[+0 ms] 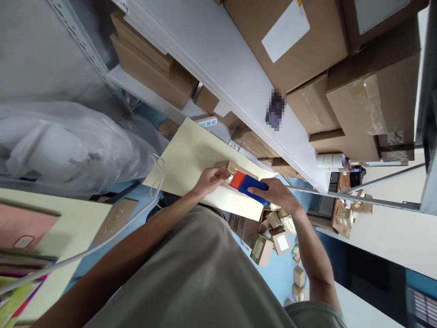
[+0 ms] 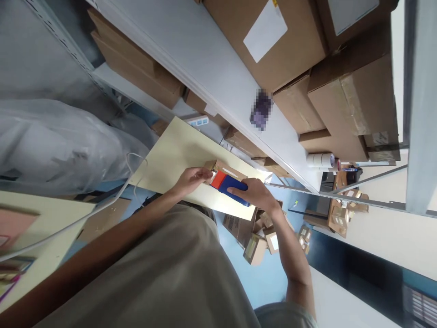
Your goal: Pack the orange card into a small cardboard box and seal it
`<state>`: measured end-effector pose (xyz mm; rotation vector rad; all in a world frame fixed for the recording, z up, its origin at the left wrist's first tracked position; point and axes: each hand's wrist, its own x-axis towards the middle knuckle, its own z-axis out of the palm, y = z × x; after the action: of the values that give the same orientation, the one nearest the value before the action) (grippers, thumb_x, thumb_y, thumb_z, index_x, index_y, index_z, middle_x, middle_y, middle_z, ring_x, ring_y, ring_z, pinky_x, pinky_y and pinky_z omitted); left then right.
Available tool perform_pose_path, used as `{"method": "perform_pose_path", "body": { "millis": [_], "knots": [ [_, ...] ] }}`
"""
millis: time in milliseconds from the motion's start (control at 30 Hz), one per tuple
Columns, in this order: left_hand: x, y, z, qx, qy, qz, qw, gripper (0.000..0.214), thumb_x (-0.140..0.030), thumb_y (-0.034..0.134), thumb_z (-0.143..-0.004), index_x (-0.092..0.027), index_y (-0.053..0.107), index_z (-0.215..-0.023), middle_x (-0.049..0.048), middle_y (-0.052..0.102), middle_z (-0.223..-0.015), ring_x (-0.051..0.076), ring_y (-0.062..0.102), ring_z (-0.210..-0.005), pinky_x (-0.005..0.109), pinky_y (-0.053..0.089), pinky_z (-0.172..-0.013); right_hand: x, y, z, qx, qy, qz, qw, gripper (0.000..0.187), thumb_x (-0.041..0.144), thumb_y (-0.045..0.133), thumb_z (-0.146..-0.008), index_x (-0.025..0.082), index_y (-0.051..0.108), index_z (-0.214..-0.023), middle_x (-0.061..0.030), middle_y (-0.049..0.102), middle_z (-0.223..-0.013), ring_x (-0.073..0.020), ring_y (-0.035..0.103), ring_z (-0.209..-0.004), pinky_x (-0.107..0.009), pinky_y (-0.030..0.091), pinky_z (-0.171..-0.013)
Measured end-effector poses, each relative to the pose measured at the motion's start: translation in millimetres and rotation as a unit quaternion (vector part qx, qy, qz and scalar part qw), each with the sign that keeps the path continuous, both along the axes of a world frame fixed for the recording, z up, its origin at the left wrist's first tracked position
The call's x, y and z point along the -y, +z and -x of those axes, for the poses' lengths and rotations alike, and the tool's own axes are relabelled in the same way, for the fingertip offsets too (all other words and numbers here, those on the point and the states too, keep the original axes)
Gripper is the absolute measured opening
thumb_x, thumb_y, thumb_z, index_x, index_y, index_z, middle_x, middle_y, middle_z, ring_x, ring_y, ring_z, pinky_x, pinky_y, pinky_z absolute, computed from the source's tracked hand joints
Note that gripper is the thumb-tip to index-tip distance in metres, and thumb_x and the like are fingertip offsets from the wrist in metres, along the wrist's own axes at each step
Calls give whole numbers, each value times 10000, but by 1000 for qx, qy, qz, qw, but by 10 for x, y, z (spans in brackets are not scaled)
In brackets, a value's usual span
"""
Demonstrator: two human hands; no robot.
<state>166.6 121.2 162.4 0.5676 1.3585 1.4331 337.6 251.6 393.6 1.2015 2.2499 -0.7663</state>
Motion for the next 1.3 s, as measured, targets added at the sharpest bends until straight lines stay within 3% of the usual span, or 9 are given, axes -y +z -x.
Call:
{"method": "perform_pose_path", "body": {
  "millis": [100,233,367,567,800,967,1033,1167,1300],
  "knots": [
    [25,-332,159,-21,80,28,996,532,-685,768,-800,-171,816,-928,90,828,-927,226,730,-853,310,578,-788,-143,228,-73,38,-16,28,999,560,722,769,-884,217,674,-660,4,662,-543,-152,625,-441,-223,372,-363],
    [-53,-767,207,31,74,48,996,544,-678,841,-706,-156,797,-850,111,821,-873,245,748,-865,328,585,-806,-182,391,-8,50,-29,0,998,604,781,729,-878,211,690,-683,-14,673,-553,-168,633,-453,-241,379,-389],
    [-212,-1033,-22,39,65,83,994,487,-658,828,-748,-174,782,-777,93,818,-833,266,755,-870,325,571,-770,-35,358,319,73,-2,-66,995,652,834,659,-890,212,679,-697,-25,678,-602,-169,633,-531,-262,353,-464],
    [-428,-1262,-290,-10,51,121,991,325,-516,755,-854,-202,794,-780,76,811,-825,272,749,-879,333,546,-776,57,156,704,117,40,-87,988,601,758,627,-941,225,615,-662,-37,656,-637,-191,623,-618,-307,358,-568],
    [-475,-1321,-497,-72,31,143,987,241,-364,661,-944,-174,801,-994,129,804,-1024,297,736,-988,392,559,-900,77,-26,795,137,58,-100,984,622,764,616,-957,220,595,-654,-33,633,-632,-180,597,-626,-306,341,-583],
    [-331,-1341,-456,-126,23,181,975,760,-378,768,-872,-143,566,-1566,163,714,-1211,315,704,-1052,438,568,-990,75,30,799,139,44,-81,986,619,748,614,-968,212,605,-660,-36,636,-637,-177,607,-630,-310,345,-589],
    [-320,-1287,-421,-113,-10,127,985,879,-354,756,-863,-196,444,-1669,147,672,-1302,284,693,-1044,419,589,-964,40,35,776,138,50,-78,986,616,731,609,-977,210,603,-649,-39,634,-633,-178,607,-628,-315,345,-593],
    [-437,-1068,-388,-189,-95,-43,976,859,-322,778,-804,-303,521,-1623,122,519,-1508,324,599,-1291,445,572,-1071,-48,10,699,135,70,-74,986,598,692,589,-999,204,629,-656,-48,633,-630,-182,604,-628,-328,351,-612],
    [-580,-905,-353,-312,-152,-55,936,642,-240,789,-782,-252,692,-1416,150,507,-1461,370,553,-1329,496,561,-1090,-110,19,594,138,82,-70,984,599,691,586,-1005,200,631,-664,-47,626,-627,-178,594,-618,-330,349,-612]
  ]
}}
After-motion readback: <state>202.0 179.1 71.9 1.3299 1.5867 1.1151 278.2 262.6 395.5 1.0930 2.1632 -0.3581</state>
